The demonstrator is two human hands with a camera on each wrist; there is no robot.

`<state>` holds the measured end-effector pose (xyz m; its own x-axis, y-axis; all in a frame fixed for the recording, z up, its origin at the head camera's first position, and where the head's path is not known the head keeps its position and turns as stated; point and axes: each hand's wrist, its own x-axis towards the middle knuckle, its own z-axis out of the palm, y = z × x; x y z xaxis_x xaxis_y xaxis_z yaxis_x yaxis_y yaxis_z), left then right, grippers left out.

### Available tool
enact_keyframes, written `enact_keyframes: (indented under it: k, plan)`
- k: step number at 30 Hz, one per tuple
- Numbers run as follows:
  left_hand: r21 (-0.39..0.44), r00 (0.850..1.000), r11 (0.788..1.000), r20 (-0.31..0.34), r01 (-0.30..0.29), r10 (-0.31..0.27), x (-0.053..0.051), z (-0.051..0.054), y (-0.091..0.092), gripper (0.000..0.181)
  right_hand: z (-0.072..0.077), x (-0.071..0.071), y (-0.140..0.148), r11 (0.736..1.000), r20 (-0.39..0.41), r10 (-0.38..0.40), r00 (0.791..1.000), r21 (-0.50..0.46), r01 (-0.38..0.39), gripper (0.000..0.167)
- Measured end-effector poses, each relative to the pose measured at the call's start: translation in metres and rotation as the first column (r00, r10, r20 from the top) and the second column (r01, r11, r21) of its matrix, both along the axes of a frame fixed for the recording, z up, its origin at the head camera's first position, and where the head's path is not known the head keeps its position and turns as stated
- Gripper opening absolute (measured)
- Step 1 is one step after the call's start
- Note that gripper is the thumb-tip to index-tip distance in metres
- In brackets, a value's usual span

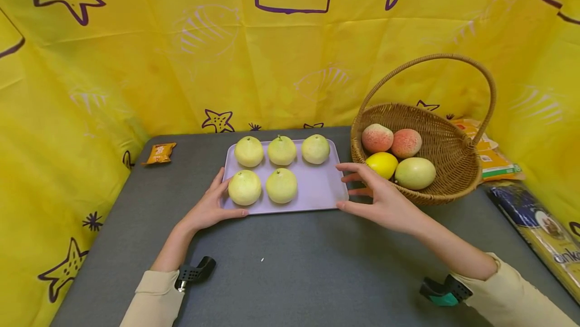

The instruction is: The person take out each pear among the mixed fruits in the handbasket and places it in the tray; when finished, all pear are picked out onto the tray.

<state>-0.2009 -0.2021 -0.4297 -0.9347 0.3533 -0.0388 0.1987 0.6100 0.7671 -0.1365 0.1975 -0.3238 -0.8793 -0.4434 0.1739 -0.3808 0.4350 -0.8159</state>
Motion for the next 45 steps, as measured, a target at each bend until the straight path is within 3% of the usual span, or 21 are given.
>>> enact_keyframes:
  k: [9,15,28,36,45]
  plan:
    - [0.01,1.0,1.0,0.006,-0.001,0.001,-0.001,-0.001,0.0,0.098,0.018,-0.008,0.02,0.999,-0.091,-0.032,0.995,-0.032,0.03,0.06]
    - [0.016,1.0,1.0,0.005,0.003,-0.003,-0.001,-0.002,0.0,0.097,0.03,-0.019,0.037,0.999,-0.09,-0.049,0.995,-0.022,0.048,0.055]
    - [0.019,1.0,1.0,0.021,-0.003,0.002,-0.001,-0.001,0.0,0.097,0.054,-0.044,0.067,0.972,0.082,-0.107,0.991,0.22,0.086,0.053]
    - [0.013,1.0,1.0,0.014,-0.007,0.007,-0.001,-0.002,0.0,0.097,0.063,-0.068,0.089,0.937,0.119,-0.002,0.993,0.347,-0.04,0.047]
    - [0.012,1.0,1.0,0.016,0.001,-0.001,-0.001,-0.002,0.0,0.097,0.071,-0.087,0.11,0.905,0.22,-0.014,0.975,0.417,-0.082,0.046]
